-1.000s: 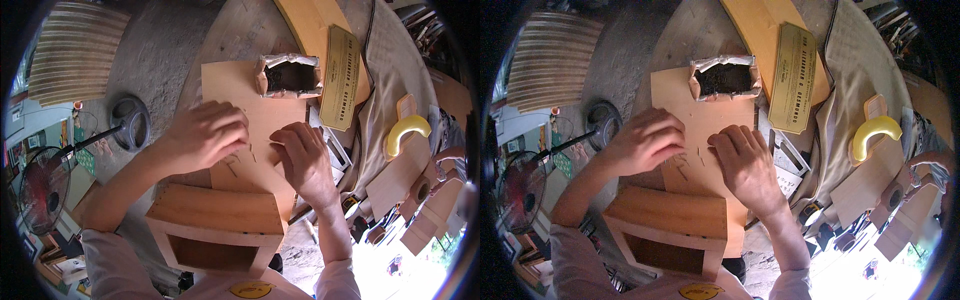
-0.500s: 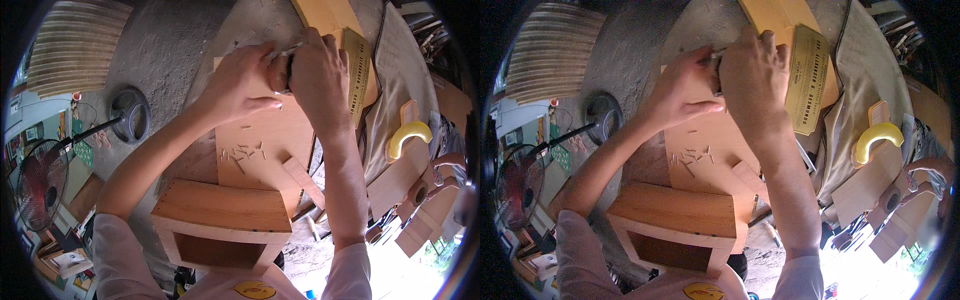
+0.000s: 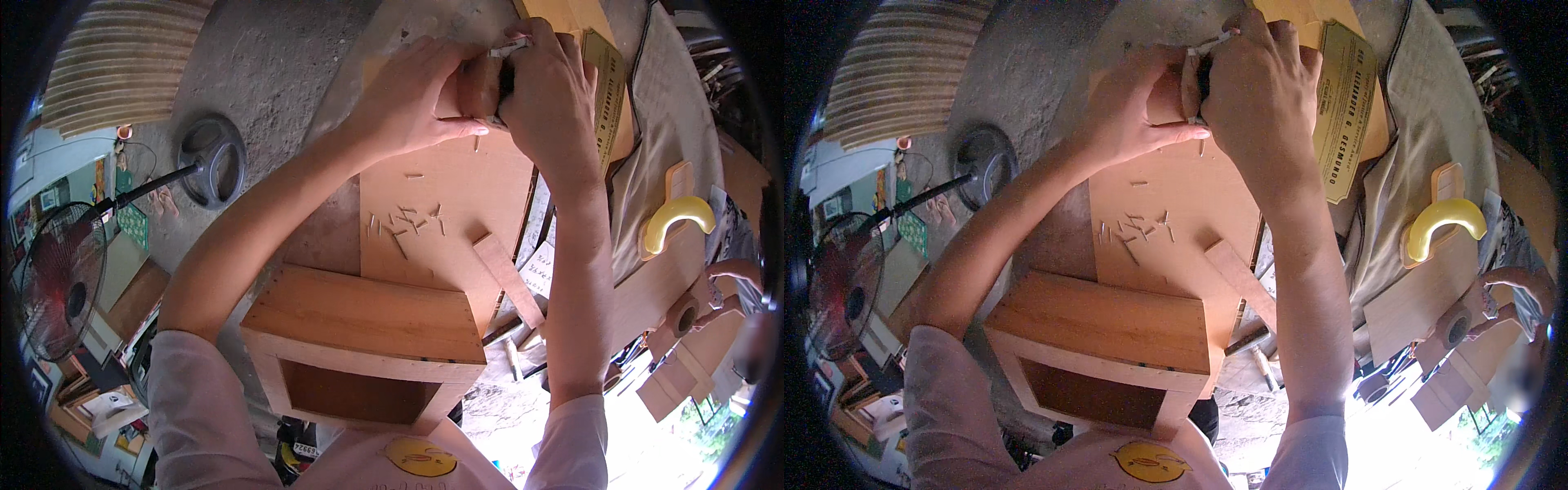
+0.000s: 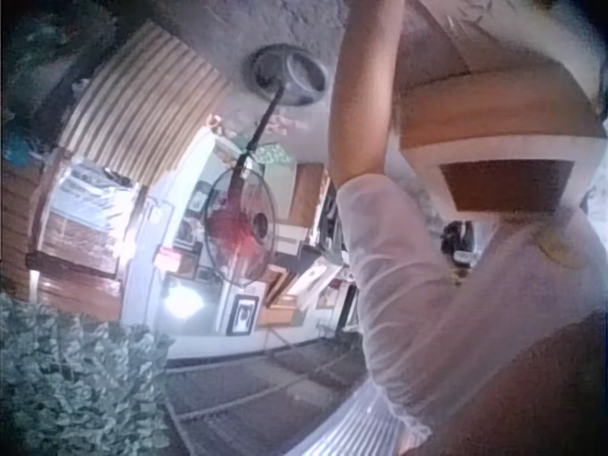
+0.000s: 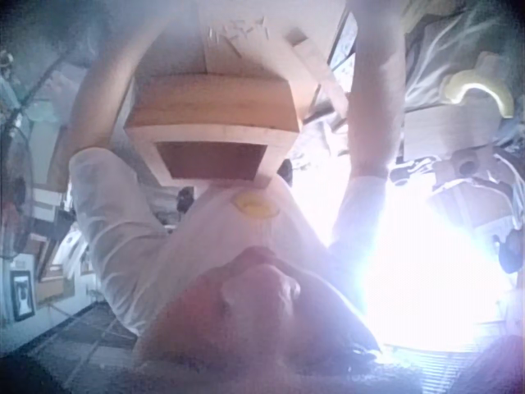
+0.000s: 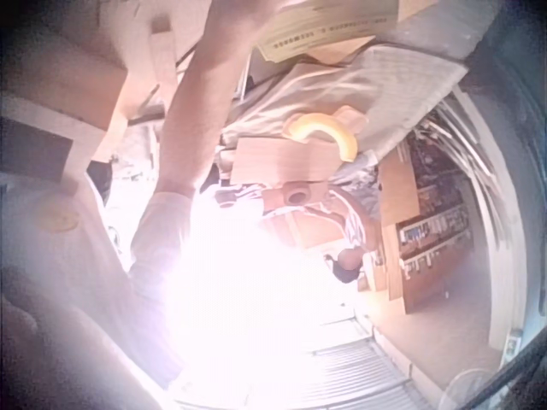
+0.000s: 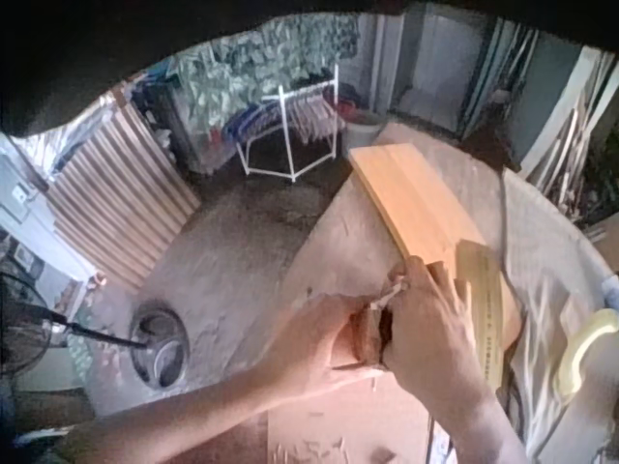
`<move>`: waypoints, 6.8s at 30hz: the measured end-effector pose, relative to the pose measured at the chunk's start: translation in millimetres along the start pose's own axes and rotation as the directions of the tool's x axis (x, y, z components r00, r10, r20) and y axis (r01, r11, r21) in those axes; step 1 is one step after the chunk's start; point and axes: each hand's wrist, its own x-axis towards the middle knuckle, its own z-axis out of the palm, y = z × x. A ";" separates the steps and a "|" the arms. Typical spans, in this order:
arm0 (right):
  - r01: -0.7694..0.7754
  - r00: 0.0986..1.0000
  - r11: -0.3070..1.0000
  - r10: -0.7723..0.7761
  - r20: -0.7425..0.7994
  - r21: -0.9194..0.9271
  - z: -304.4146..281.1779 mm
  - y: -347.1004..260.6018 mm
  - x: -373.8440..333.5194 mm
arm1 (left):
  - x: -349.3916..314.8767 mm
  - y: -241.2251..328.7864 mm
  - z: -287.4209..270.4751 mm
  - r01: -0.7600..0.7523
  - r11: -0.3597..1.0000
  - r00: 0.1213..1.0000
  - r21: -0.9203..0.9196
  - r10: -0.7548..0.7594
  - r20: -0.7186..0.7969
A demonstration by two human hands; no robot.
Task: The person assembles a small wooden box by hammering nails into its corners and edges. They then sand the box's surfaces with a sanding block to smooth the wood.
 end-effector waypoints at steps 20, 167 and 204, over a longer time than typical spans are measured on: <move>0.180 0.873 0.905 0.034 -0.487 0.386 -25.6 17.8 -45.0 | 0.2 -2.3 -0.9 -0.037 0.998 0.999 0.045 0.039 -0.036; -0.206 0.978 0.839 0.188 0.088 0.504 -183.9 -51.7 -413.8 | -201.1 274.4 -17.8 0.191 0.979 0.947 -0.066 -0.202 -0.250; -0.031 0.976 0.861 0.135 -0.169 0.508 -162.7 -29.4 -440.0 | -204.7 285.0 -21.9 0.424 0.903 0.904 0.070 -0.417 -0.098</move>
